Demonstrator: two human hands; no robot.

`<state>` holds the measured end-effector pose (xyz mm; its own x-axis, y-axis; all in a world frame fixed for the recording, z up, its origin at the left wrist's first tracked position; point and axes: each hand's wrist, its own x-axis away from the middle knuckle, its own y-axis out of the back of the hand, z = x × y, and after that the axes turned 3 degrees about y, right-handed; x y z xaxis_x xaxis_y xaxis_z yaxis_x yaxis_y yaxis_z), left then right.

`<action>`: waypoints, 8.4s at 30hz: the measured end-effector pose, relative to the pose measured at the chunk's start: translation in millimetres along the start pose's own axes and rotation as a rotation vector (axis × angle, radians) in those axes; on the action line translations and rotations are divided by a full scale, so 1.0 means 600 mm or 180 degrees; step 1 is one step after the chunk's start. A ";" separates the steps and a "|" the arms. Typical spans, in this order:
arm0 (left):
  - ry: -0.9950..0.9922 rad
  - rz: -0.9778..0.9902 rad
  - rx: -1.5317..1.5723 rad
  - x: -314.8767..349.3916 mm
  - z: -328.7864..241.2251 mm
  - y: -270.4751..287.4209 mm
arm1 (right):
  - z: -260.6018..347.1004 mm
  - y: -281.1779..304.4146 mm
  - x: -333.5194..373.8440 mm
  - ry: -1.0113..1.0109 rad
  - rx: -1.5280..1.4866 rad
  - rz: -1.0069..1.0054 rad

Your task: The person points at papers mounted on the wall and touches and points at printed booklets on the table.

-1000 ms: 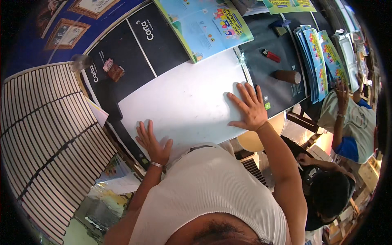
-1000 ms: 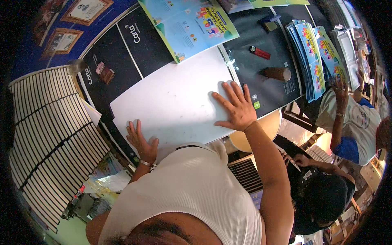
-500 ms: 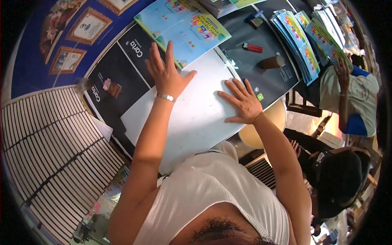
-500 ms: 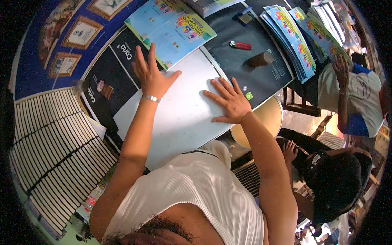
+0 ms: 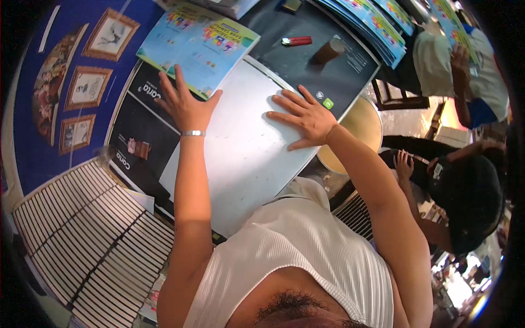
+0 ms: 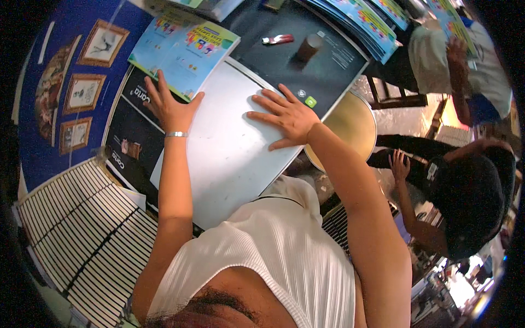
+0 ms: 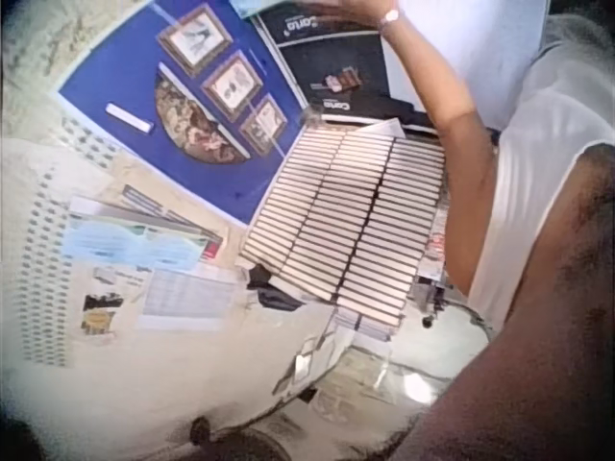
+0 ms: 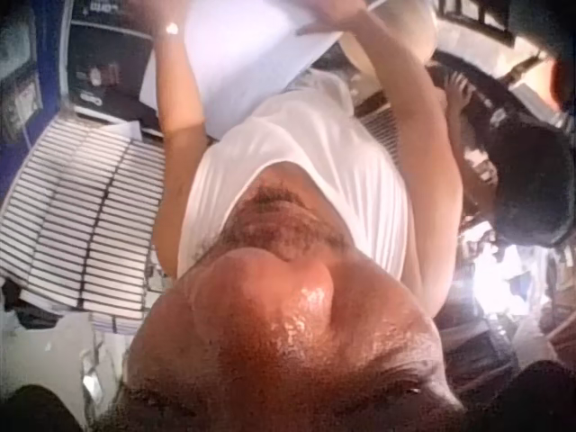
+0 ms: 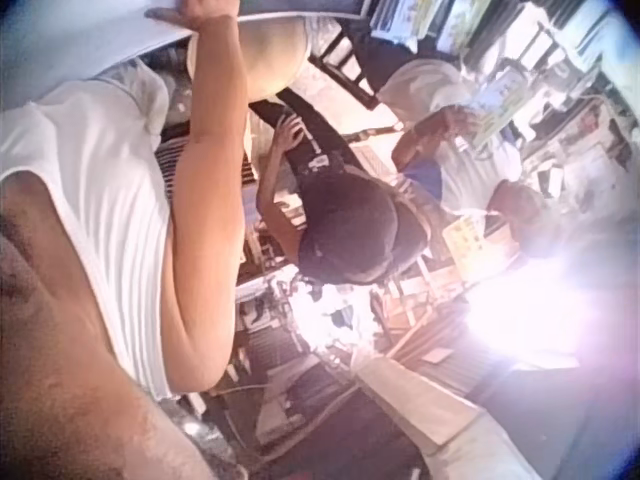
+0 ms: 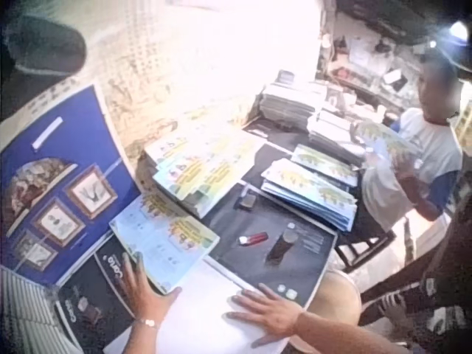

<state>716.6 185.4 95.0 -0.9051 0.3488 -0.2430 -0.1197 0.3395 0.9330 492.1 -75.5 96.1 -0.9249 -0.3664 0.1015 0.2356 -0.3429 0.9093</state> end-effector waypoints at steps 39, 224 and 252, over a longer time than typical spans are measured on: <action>-0.1462 -0.0127 0.1507 0.153 -0.100 0.046 | 0.004 -0.019 0.004 0.0144 0.0329 -0.0360; -0.1640 0.1098 0.0397 0.286 0.021 0.022 | 0.258 0.063 0.587 -0.3927 0.1124 -0.1618; -0.1537 0.1139 0.0447 0.286 0.020 0.020 | 0.256 0.063 0.589 -0.4003 0.1075 -0.1575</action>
<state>564.8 259.9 61.4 -0.5885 0.8072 -0.0448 0.2419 0.2287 0.9430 128.1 -85.3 228.2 -0.5772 0.8063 -0.1289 -0.1068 0.0820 0.9909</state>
